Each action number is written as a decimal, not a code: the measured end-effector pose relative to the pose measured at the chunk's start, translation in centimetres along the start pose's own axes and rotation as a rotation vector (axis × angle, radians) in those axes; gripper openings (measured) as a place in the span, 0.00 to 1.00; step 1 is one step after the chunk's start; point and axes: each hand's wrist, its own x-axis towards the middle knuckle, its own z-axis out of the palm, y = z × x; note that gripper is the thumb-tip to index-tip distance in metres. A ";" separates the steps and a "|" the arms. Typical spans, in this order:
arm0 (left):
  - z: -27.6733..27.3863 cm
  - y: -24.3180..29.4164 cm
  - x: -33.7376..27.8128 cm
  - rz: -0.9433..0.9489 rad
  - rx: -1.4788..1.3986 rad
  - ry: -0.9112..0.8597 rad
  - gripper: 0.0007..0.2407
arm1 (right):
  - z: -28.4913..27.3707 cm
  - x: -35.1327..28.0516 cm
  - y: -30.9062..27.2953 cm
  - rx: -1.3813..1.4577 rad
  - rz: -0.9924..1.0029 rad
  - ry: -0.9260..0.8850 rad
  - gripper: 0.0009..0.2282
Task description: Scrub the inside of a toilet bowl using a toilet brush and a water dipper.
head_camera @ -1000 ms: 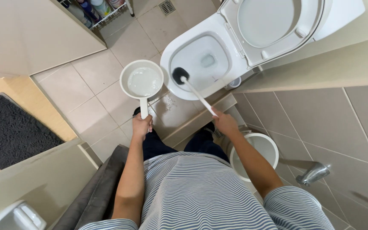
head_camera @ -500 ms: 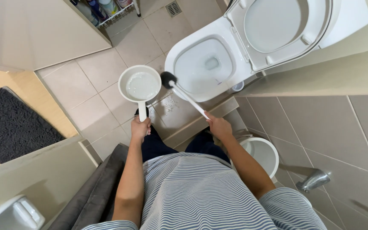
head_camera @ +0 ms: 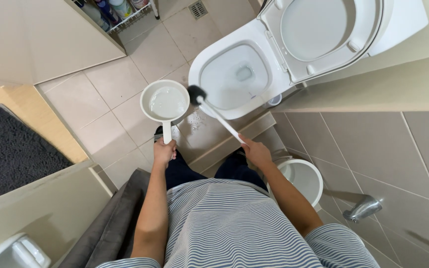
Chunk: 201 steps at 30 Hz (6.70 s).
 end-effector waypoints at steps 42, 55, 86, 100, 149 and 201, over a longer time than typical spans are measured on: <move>1.6 2.7 0.6 0.015 0.019 -0.033 0.02 | -4.3 0.7 -1.9 -0.167 0.115 -0.026 0.21; 2.6 1.8 2.0 0.017 0.112 -0.059 0.03 | 3.7 4.5 5.7 0.511 0.084 0.177 0.19; 12.4 7.0 3.6 0.036 0.679 -0.231 0.10 | -2.9 -1.6 4.7 0.223 0.100 0.058 0.19; 11.6 3.8 3.3 0.043 0.273 -0.351 0.05 | -4.9 0.0 1.9 -0.008 0.194 -0.002 0.19; 12.5 5.0 1.7 0.008 0.287 -0.416 0.04 | 0.3 -8.9 6.4 0.150 0.395 0.238 0.19; 12.4 6.3 3.8 0.028 0.303 -0.448 0.06 | -1.0 5.0 10.5 0.337 0.598 0.349 0.21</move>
